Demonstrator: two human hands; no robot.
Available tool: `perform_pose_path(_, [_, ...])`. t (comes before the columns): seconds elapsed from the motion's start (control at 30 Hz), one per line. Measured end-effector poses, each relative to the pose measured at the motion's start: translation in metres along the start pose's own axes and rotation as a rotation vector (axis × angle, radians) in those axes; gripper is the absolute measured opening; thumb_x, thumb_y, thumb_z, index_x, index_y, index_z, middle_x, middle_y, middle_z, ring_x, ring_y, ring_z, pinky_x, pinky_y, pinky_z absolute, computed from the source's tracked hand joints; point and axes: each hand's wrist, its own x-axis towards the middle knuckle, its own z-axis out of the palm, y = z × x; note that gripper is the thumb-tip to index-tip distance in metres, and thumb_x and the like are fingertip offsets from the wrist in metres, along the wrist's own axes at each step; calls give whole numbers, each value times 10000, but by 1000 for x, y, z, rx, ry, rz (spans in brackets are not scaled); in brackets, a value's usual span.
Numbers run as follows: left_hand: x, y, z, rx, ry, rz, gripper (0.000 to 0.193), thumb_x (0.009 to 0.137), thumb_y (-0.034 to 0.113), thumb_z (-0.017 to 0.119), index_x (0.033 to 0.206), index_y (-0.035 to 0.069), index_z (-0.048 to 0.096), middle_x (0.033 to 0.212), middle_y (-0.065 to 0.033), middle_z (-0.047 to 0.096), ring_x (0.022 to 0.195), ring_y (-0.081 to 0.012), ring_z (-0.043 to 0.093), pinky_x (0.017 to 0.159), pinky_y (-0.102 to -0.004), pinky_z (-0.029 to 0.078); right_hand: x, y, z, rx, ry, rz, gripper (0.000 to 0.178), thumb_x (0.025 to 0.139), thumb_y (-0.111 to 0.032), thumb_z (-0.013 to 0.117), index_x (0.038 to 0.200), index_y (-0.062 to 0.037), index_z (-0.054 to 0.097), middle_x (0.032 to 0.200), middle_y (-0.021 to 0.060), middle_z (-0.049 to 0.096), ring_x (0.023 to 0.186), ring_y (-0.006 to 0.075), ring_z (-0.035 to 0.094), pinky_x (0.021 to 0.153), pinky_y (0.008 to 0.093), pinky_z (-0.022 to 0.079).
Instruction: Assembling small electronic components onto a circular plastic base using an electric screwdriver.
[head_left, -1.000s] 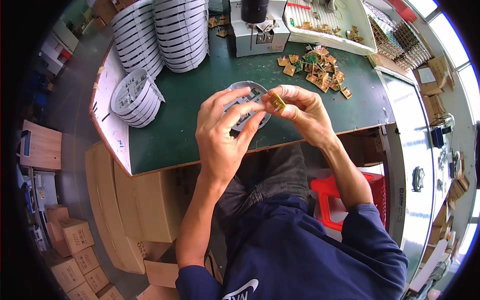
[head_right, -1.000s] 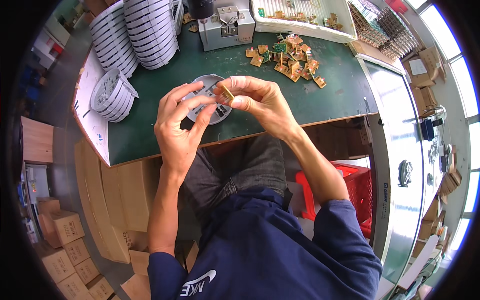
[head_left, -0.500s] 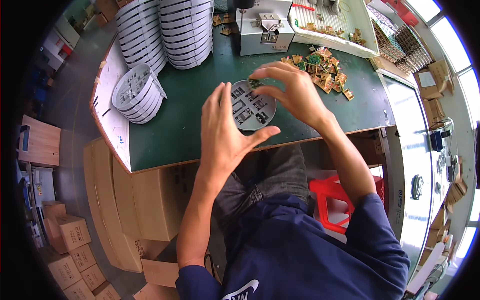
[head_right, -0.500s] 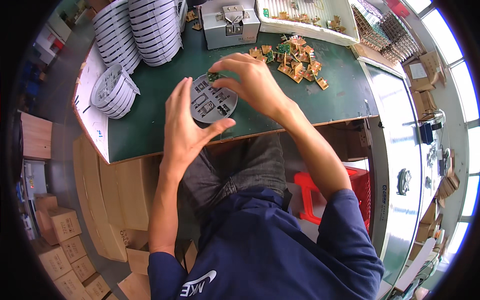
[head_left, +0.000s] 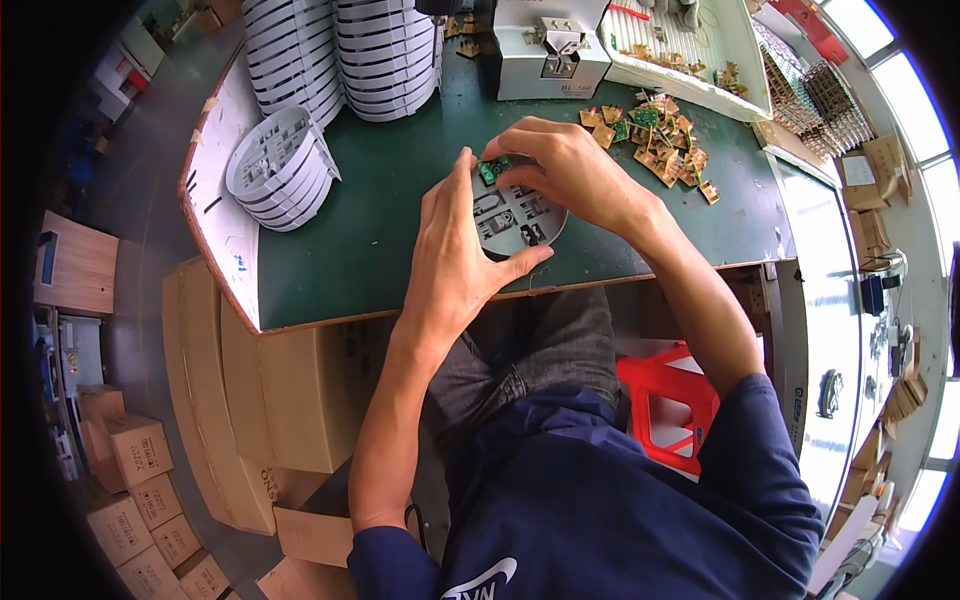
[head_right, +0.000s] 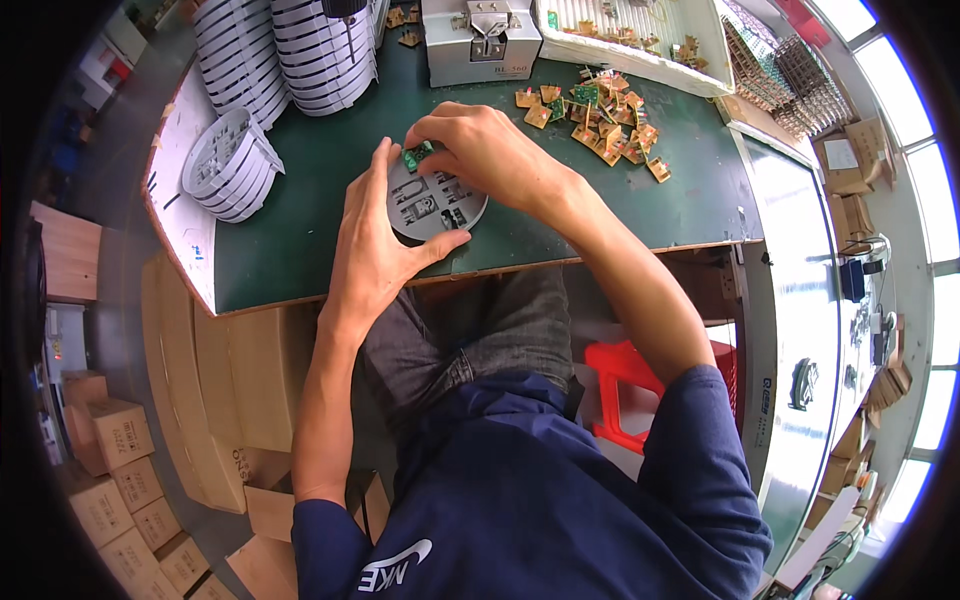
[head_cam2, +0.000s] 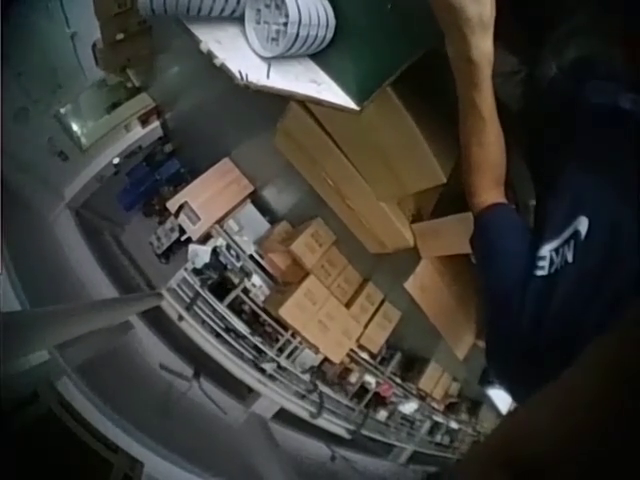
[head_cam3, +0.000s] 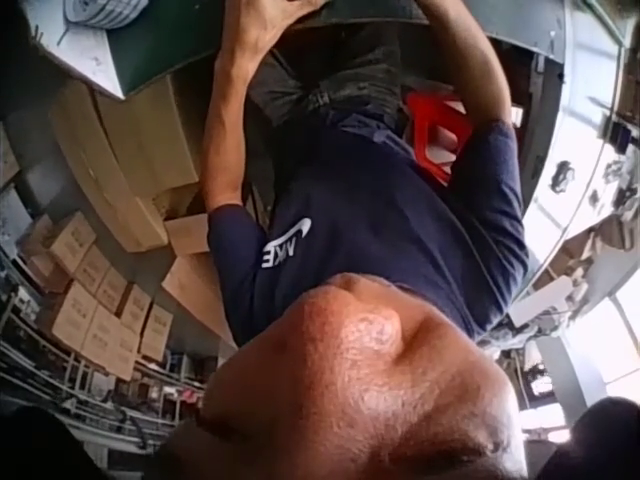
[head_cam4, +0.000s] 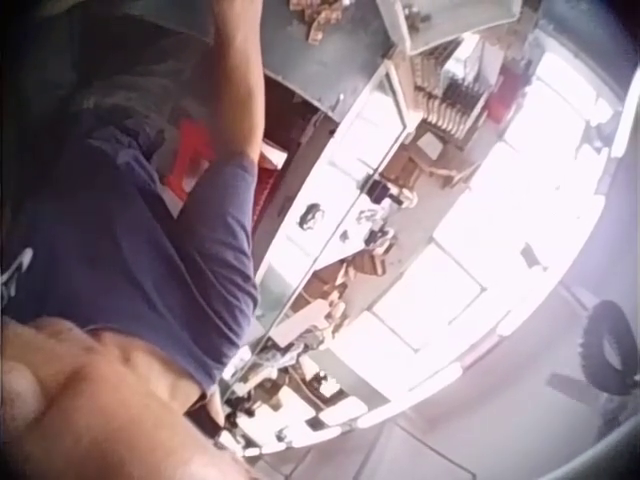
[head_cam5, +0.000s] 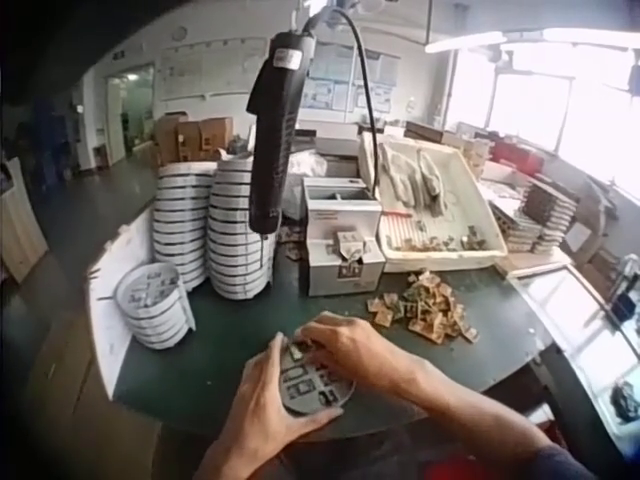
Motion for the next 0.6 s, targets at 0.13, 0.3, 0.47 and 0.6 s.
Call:
perform_pose_path(0.13, [1, 0, -4, -23, -36, -20, 1147, 666, 312, 962, 1526, -77, 311, 1411, -275, 529, 1334, -416, 497, 1107, -469, 461, -1, 0, 0, -11, -7, -3, 293, 875, -120, 758, 1149, -34, 701, 1077, 137, 697, 955, 334, 699, 832, 407, 582])
perform_pose_path(0.3, [1, -3, -10, -29, -74, -28, 1099, 677, 330, 955, 1517, -49, 356, 1448, -255, 514, 1340, -395, 506, 1112, -463, 457, -9, -5, -1, 20, 35, 19, 314, 888, -109, 751, 1192, -47, 705, 1144, 148, 697, 984, 336, 707, 853, 403, 589])
perform_pose_path(0.47, [1, -11, -10, 95, -92, 87, 993, 729, 420, 911, 1463, -55, 440, 1506, -247, 471, 1338, -387, 511, 1117, -472, 445, -25, 1, 1, -31, 25, -29, 284, 917, -80, 717, 1199, -48, 714, 1215, 161, 691, 1046, 349, 701, 890, 404, 588])
perform_pose_path(0.6, [0, -5, -6, 189, -73, 108, 956, 764, 529, 851, 1395, -94, 494, 1516, -272, 443, 1333, -419, 498, 1117, -484, 441, -27, -2, -3, -158, 34, -96, 262, 943, -50, 674, 1201, -50, 717, 1239, 157, 687, 1088, 342, 688, 923, 405, 577])
